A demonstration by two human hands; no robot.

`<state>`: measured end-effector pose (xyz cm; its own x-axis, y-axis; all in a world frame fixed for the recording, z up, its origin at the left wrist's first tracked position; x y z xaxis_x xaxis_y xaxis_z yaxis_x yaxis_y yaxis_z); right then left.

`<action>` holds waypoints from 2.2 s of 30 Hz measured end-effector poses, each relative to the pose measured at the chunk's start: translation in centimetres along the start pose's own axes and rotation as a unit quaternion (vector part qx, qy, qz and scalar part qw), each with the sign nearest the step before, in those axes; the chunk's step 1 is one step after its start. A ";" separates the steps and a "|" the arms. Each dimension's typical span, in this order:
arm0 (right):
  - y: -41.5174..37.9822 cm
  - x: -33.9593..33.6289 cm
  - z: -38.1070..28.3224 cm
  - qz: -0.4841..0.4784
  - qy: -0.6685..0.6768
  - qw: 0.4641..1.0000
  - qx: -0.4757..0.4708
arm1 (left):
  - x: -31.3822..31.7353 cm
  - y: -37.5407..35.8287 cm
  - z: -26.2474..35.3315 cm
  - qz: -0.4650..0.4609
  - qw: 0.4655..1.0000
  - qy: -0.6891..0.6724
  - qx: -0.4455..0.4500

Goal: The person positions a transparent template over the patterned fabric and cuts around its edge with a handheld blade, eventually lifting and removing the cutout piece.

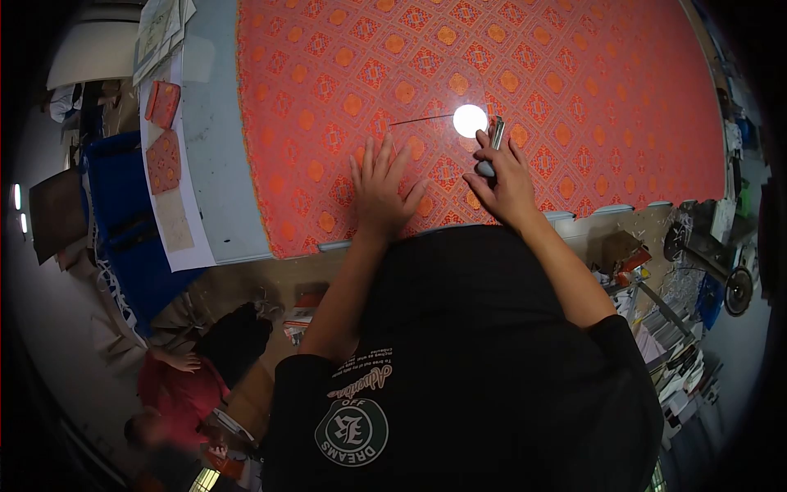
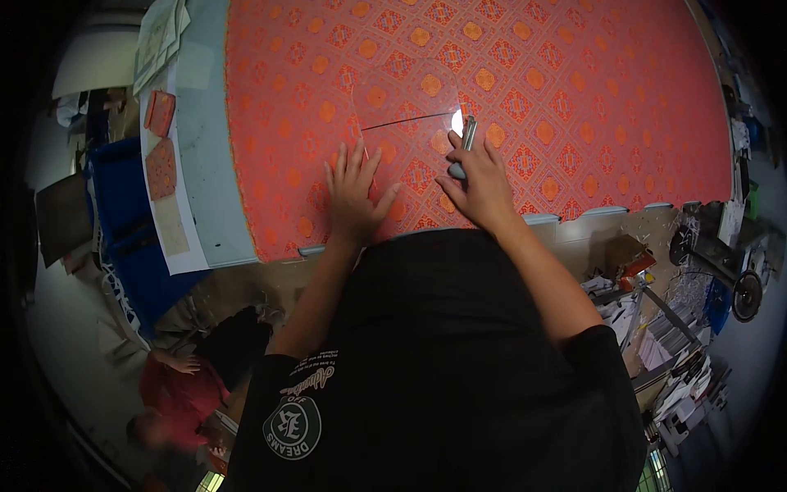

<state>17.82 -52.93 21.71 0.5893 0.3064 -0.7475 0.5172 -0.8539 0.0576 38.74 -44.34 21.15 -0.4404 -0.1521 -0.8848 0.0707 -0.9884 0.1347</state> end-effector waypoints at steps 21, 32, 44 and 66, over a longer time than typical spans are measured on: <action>0.0 0.0 -0.2 0.011 -0.009 1.000 -0.008 | -0.1 0.0 0.1 -0.001 1.000 0.002 0.005; 0.0 0.2 0.0 -0.002 -0.016 1.000 -0.006 | 0.0 0.0 0.0 -0.002 1.000 -0.006 -0.002; 0.0 0.2 0.0 -0.004 -0.015 1.000 -0.002 | 0.2 0.0 -0.2 -0.008 1.000 -0.002 0.006; 0.2 0.1 -0.2 -0.004 -0.014 1.000 -0.004 | 0.3 0.0 -0.2 -0.005 1.000 0.003 0.014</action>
<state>18.12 -53.00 21.73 0.5681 0.3014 -0.7657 0.5265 -0.8483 0.0567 38.81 -44.35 20.80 -0.4364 -0.1427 -0.8883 0.0421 -0.9895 0.1383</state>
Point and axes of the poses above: each hand's wrist, its own y-axis towards the middle knuckle, its own x-axis out of the palm, z = x × y, the point moved 8 cm from there along y, towards the middle knuckle, and after that the axes turned 4 degrees about x, right-handed, at the moved point
